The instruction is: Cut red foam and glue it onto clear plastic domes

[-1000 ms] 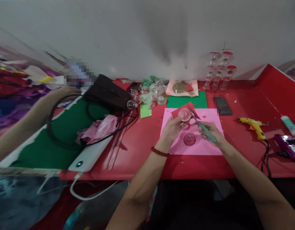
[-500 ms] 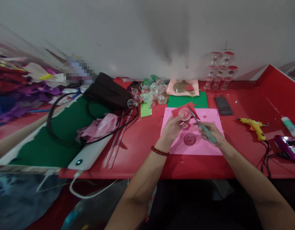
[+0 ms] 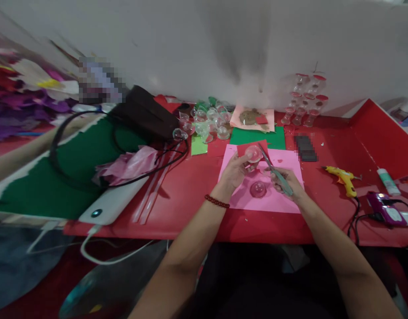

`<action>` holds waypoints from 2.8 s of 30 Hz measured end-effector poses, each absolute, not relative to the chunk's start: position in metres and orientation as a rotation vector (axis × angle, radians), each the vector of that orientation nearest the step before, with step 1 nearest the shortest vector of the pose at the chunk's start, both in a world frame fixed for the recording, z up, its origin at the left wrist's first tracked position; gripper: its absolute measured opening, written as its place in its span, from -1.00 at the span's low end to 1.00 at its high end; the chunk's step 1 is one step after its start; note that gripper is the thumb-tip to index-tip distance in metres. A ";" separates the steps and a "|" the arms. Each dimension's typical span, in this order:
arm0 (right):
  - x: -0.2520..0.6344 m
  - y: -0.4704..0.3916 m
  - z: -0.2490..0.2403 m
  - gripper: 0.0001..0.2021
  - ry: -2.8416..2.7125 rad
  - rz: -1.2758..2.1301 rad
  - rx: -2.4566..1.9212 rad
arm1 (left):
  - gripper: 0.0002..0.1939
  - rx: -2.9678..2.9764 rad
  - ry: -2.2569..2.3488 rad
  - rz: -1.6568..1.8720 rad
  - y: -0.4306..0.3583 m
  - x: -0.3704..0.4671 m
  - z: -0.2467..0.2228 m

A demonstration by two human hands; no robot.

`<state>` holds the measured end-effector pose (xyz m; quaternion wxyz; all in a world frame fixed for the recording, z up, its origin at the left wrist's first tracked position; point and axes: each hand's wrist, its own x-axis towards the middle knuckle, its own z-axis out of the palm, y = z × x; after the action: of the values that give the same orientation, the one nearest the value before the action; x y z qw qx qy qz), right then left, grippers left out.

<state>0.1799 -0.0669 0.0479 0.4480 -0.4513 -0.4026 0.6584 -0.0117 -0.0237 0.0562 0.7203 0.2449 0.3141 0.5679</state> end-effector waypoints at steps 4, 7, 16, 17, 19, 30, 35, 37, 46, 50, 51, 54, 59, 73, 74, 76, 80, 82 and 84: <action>0.178 -0.065 0.046 -0.50 -1.041 1.585 -1.130 | -0.62 0.565 0.667 1.253 -0.019 -0.013 0.053; 0.179 -0.064 0.044 -0.48 -1.061 1.560 -1.134 | -0.65 0.562 0.658 1.256 -0.017 -0.014 0.052; 0.179 -0.062 0.040 -0.43 -1.126 1.503 -1.200 | -0.70 0.540 0.676 1.300 -0.009 -0.018 0.044; 0.179 -0.062 0.039 -0.42 -1.136 1.502 -1.202 | -0.70 0.535 0.671 1.308 -0.008 -0.019 0.043; 0.178 -0.061 0.037 -0.42 -1.152 1.496 -1.205 | -0.69 0.529 0.663 1.319 -0.007 -0.019 0.043; 0.174 -0.063 0.042 -0.42 -1.172 1.472 -1.219 | -0.68 0.482 0.651 1.350 -0.011 -0.020 0.046; 0.170 -0.063 0.043 -0.44 -1.170 1.473 -1.221 | -0.62 0.450 0.644 1.429 -0.011 -0.018 0.046; 0.169 -0.063 0.042 -0.46 -1.155 1.473 -1.209 | -0.62 0.449 0.650 1.436 -0.011 -0.017 0.048; 0.175 -0.061 0.038 -0.49 -1.146 1.473 -1.160 | -0.79 0.221 0.690 1.371 -0.002 -0.009 0.051; 0.179 -0.058 0.033 -0.45 -1.107 1.442 -1.185 | -0.79 0.290 0.672 1.361 -0.003 -0.007 0.045; 0.179 -0.057 0.033 -0.44 -1.108 1.441 -1.189 | -0.78 0.318 0.672 1.361 -0.004 -0.007 0.044; 0.180 -0.058 0.035 -0.43 -1.135 1.442 -1.186 | -0.75 0.381 0.662 1.340 -0.009 -0.009 0.044; 0.182 -0.061 0.042 -0.45 -1.092 1.482 -1.159 | -0.78 0.371 0.625 1.316 -0.014 -0.006 0.045; 0.179 -0.063 0.041 -0.44 -1.083 1.490 -1.170 | -0.83 0.336 0.674 1.303 -0.012 -0.007 0.051; 0.179 -0.063 0.040 -0.45 -1.080 1.488 -1.168 | -0.83 0.334 0.671 1.300 -0.012 -0.007 0.052; 0.179 -0.063 0.040 -0.44 -1.078 1.489 -1.169 | -0.82 0.336 0.669 1.291 -0.012 -0.007 0.053; 0.179 -0.063 0.039 -0.43 -1.081 1.493 -1.169 | -0.81 0.326 0.676 1.281 -0.012 -0.008 0.053; 0.179 -0.063 0.039 -0.43 -1.080 1.492 -1.178 | -0.81 0.322 0.678 1.273 -0.011 -0.009 0.053; 0.179 -0.064 0.040 -0.41 -1.093 1.493 -1.194 | -0.80 0.322 0.683 1.270 -0.010 -0.009 0.053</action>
<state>0.1786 -0.0638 0.0400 0.4527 -0.4834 -0.4426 0.6046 -0.0092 -0.0099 0.0533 0.7393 0.1466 0.3112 0.5789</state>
